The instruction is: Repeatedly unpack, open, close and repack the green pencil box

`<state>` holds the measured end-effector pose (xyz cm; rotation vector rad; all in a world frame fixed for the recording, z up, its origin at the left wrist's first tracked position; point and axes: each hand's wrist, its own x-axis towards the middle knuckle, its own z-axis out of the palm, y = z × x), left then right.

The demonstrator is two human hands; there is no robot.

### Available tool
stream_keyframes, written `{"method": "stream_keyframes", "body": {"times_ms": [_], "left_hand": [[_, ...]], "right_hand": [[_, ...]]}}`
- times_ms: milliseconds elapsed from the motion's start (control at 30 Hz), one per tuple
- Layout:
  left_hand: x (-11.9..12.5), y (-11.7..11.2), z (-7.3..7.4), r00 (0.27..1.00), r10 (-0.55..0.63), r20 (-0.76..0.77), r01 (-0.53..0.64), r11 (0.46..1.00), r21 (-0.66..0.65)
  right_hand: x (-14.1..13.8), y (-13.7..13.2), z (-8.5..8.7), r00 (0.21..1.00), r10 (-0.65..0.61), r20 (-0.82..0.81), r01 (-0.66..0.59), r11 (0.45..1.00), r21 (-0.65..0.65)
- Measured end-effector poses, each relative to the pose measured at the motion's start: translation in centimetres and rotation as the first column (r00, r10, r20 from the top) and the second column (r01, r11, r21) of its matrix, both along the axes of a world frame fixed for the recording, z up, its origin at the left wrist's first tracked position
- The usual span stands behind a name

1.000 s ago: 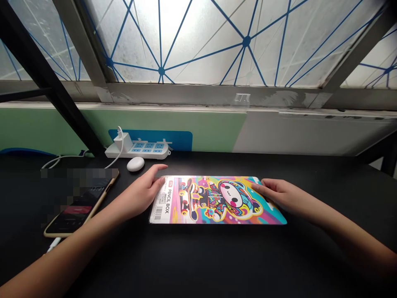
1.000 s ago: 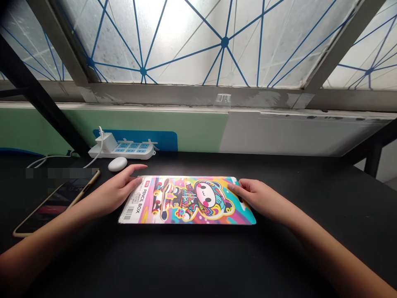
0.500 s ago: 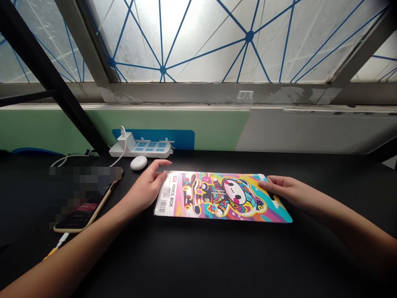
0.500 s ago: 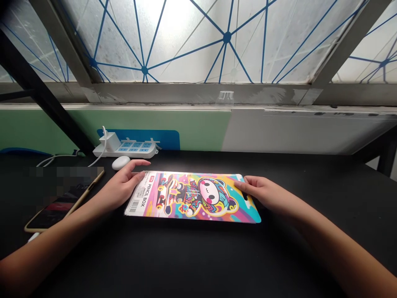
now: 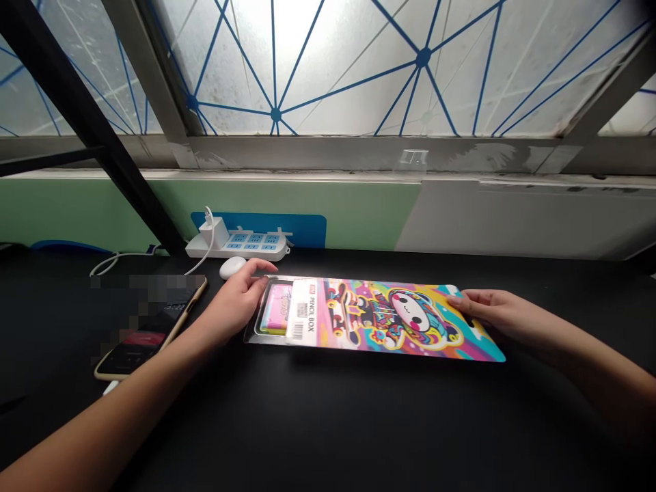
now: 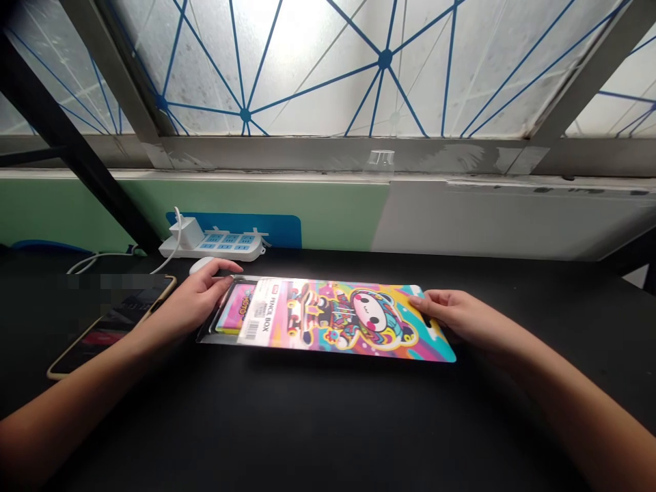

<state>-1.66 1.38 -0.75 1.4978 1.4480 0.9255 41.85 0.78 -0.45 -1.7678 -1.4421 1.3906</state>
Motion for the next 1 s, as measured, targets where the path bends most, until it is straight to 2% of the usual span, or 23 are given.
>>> {"method": "stream_keyframes", "body": {"times_ms": [100, 167, 233, 300, 367, 400, 467, 533, 600, 667, 800, 1000], "left_hand": [[-1.1, 0.7, -0.2, 0.991, -0.02, -0.133, 0.02, 1.0, 0.002], [-1.5, 1.0, -0.3, 0.956, -0.066, -0.287, 0.079, 0.996, 0.034], [-1.5, 0.8, -0.2, 0.884, -0.057, -0.464, 0.131, 0.983, 0.128], [-1.0, 0.0, 0.3, 0.787, 0.02, -0.616, 0.185, 0.946, 0.268], [0.0, -1.2, 0.9, 0.706, 0.075, -0.704, 0.28, 0.884, 0.375], [0.6, -1.9, 1.1, 0.678, 0.063, -0.732, 0.347, 0.851, 0.394], [1.8, -3.3, 1.3, 0.631, -0.078, -0.772, 0.509, 0.792, 0.336], [2.9, -4.4, 0.9, 0.571, -0.198, -0.797, 0.6, 0.763, 0.24], [3.7, -4.9, 0.1, 0.525, -0.18, -0.832, 0.621, 0.749, 0.231], [3.9, -4.9, -0.7, 0.515, -0.143, -0.845, 0.612, 0.752, 0.245], [3.7, -4.0, -1.7, 0.487, -0.084, -0.869, 0.599, 0.756, 0.263], [3.4, -3.5, -1.9, 0.345, -0.047, -0.938, 0.626, 0.756, 0.192]], "right_hand": [[1.8, 0.5, -0.1, 0.99, 0.029, 0.136, -0.03, 0.999, 0.01], [2.4, 0.7, -0.4, 0.946, -0.018, 0.323, -0.026, 0.991, 0.13], [1.9, 0.8, -0.9, 0.844, -0.155, 0.514, -0.02, 0.947, 0.319], [0.3, 0.3, -1.4, 0.741, -0.27, 0.615, -0.115, 0.851, 0.512], [-2.2, -1.0, -1.6, 0.701, -0.265, 0.662, -0.301, 0.731, 0.612], [-3.7, -1.8, -1.6, 0.699, -0.241, 0.673, -0.387, 0.665, 0.639], [-6.6, -3.6, -1.6, 0.682, -0.134, 0.719, -0.571, 0.518, 0.637], [-9.0, -5.0, -1.8, 0.603, -0.041, 0.797, -0.724, 0.39, 0.568], [-10.4, -5.6, -2.3, 0.529, -0.016, 0.849, -0.799, 0.327, 0.504], [-10.8, -5.4, -2.9, 0.501, -0.042, 0.864, -0.812, 0.321, 0.487], [-10.0, -4.2, -3.6, 0.506, -0.049, 0.861, -0.811, 0.313, 0.494], [-8.5, -3.5, -2.7, 0.481, 0.047, 0.876, -0.837, 0.32, 0.443]]}}
